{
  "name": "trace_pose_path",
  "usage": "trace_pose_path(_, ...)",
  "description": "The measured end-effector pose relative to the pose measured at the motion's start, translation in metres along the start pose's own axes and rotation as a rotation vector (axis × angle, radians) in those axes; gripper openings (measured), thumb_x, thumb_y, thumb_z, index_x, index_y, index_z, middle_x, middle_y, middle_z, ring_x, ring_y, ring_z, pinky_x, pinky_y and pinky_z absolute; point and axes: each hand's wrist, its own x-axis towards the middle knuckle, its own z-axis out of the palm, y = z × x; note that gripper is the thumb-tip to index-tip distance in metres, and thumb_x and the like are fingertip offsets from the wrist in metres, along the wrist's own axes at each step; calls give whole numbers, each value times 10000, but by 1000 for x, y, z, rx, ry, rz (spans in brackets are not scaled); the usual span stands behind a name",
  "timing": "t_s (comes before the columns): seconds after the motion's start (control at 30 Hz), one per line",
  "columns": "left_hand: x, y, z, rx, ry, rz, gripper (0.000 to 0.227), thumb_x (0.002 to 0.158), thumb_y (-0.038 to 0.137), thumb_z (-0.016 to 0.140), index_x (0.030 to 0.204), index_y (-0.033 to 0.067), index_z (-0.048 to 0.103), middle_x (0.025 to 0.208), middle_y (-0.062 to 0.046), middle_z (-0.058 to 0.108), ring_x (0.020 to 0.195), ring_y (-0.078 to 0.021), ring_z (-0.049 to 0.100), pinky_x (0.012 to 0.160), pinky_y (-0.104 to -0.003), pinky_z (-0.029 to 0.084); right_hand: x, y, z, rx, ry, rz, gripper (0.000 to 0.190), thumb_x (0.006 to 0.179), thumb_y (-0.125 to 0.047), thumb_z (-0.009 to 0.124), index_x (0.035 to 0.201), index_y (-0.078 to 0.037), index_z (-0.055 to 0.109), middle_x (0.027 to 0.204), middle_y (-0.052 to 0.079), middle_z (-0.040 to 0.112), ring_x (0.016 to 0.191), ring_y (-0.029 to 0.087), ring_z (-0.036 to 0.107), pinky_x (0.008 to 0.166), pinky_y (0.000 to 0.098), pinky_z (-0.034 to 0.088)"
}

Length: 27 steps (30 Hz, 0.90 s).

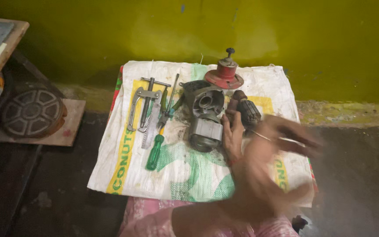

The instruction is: The person assembles a small electric motor by inserting the rotor into the stator housing and aligning the end caps. They handle the rotor, stator, and end caps by hand, fitting them together on a cloth-covered work surface.

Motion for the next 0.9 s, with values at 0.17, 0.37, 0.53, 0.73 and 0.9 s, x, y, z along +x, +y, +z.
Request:
trace_pose_path(0.17,12,9,-7,452,-141,132,416,794,49,688,1198,7,595,1185,-123,658,1090,-239,644,993,-376,549,4,0,2,61,9,35,270,1020,-158,595,1222,17,552,1047,167,726,963,178,680,842,317,538)
trace_pose_path(0.37,21,8,-11,686,-176,207,422,769,61,704,1176,11,605,1195,-135,656,1110,-259,634,1000,-387,539,5,5,1,32,6,24,249,1027,-160,601,1195,17,556,1022,141,731,938,164,682,827,307,539)
trace_pose_path(0.53,33,16,-5,812,-192,268,427,749,72,717,1159,13,613,1203,-144,654,1127,-275,625,1005,-395,531,6,9,3,97,1,72,251,1016,-150,601,1203,13,559,991,145,734,914,150,663,812,298,532)
trace_pose_path(0.73,36,15,-12,943,-197,307,433,724,84,733,1138,17,624,1213,-155,652,1147,-295,615,1011,-406,521,6,6,2,-54,39,5,242,1014,-168,603,1176,12,592,1010,163,736,939,171,701,829,325,547)
trace_pose_path(0.9,47,17,-18,1023,-227,342,438,704,95,747,1120,20,632,1221,-165,651,1163,-311,606,1017,-414,513,8,4,-1,-71,39,88,257,1003,-179,608,1186,1,591,966,163,735,889,186,707,803,336,550)
